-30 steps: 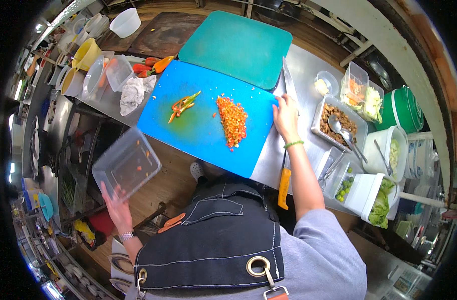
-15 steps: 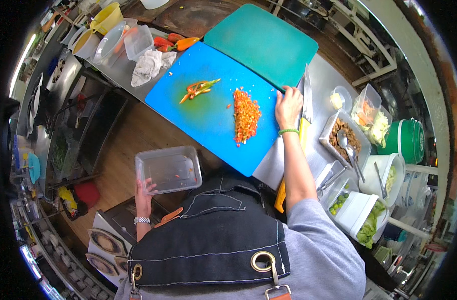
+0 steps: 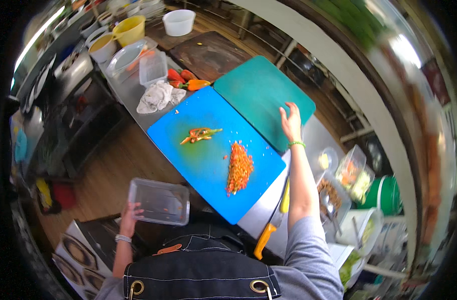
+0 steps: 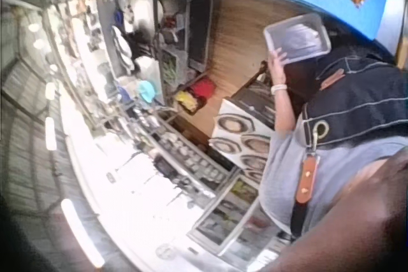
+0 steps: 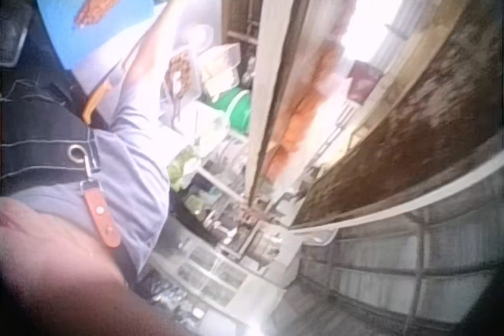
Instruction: The person dices orange bell peppers on a blue cutting board using a chef's knife, then transfers the diced pieces into a clear plastic container. They continue chopping additional peppers and place the finished pieces into the container.
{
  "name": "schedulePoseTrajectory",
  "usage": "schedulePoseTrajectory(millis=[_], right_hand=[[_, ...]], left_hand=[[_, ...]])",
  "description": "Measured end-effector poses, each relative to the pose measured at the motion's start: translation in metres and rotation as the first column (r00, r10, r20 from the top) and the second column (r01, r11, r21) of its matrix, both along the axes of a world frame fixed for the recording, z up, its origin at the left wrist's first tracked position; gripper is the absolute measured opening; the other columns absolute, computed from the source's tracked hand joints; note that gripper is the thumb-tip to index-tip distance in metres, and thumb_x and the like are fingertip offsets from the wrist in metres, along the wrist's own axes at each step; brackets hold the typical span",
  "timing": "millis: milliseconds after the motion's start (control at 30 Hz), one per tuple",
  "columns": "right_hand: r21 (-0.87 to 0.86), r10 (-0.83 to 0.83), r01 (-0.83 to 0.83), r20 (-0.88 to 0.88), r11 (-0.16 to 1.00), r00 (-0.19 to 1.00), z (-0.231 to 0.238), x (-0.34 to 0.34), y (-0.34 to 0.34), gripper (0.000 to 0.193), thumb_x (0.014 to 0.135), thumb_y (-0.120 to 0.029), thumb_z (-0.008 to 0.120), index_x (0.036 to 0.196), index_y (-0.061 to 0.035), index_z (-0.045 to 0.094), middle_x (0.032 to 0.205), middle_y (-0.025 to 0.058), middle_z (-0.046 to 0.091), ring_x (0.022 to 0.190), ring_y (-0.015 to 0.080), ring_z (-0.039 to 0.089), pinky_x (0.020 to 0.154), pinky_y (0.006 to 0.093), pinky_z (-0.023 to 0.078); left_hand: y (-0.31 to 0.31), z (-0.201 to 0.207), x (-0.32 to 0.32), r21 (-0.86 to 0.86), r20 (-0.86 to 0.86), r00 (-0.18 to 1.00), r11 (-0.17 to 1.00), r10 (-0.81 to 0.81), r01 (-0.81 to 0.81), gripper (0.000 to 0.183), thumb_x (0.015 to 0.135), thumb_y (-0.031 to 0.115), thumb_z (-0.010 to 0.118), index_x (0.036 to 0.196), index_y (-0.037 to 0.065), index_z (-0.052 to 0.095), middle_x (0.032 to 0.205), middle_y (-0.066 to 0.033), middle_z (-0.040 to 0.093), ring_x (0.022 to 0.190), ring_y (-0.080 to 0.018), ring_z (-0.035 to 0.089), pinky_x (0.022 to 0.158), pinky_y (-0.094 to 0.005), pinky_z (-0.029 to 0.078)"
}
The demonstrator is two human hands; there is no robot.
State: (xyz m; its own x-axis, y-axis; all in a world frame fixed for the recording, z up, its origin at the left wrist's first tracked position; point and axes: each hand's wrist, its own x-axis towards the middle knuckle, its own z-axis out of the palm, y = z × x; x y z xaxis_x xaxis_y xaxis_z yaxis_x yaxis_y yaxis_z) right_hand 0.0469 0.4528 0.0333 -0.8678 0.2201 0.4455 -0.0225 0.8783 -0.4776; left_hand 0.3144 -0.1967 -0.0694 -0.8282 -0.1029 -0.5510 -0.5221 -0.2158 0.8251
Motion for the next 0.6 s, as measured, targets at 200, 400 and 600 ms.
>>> schedulePoseTrajectory(millis=[200, 400, 600], right_hand=[[0.090, -0.114, 0.094, 0.259, 0.992, 0.959, 0.002, -0.080, 0.051, 0.057, 0.094, -0.038, 0.068, 0.134, -0.0005, 0.052, 0.137, 0.0246, 0.053, 0.129, 0.0399, 0.051, 0.109, 0.0442, 0.042], [0.239, -0.162, 0.065, 0.413, 0.969, 0.896, -0.036, -0.166, 0.128, 0.080, 0.092, -0.055, 0.065, 0.141, 0.0049, 0.046, 0.141, 0.0262, 0.051, 0.135, 0.0392, 0.046, 0.112, 0.0447, 0.038], [0.183, -0.251, 0.181, 0.514, 0.966, 0.820, -0.062, -0.219, 0.150, 0.088, 0.095, -0.069, 0.048, 0.143, 0.0045, 0.047, 0.145, 0.0274, 0.049, 0.135, 0.0395, 0.047, 0.113, 0.0449, 0.037]], left_hand=[[-0.038, -0.044, 0.000, 0.032, 0.052, 0.958, 0.958, 0.282, -0.284, 0.060, 0.100, 0.050, 0.055, 0.149, 0.016, 0.043, 0.120, -0.0019, 0.062, 0.093, -0.0127, 0.063, 0.075, -0.0307, 0.054], [-0.033, -0.094, -0.037, 0.037, 0.099, 0.940, 0.943, 0.327, -0.332, 0.065, 0.102, 0.052, 0.051, 0.153, 0.014, 0.040, 0.122, -0.0005, 0.061, 0.094, -0.0111, 0.060, 0.079, -0.0302, 0.051], [-0.036, -0.092, -0.055, -0.028, 0.150, 0.972, 0.983, 0.183, -0.181, 0.061, 0.104, 0.045, 0.050, 0.153, 0.011, 0.040, 0.121, -0.0010, 0.062, 0.096, -0.0115, 0.061, 0.081, -0.0303, 0.051]])
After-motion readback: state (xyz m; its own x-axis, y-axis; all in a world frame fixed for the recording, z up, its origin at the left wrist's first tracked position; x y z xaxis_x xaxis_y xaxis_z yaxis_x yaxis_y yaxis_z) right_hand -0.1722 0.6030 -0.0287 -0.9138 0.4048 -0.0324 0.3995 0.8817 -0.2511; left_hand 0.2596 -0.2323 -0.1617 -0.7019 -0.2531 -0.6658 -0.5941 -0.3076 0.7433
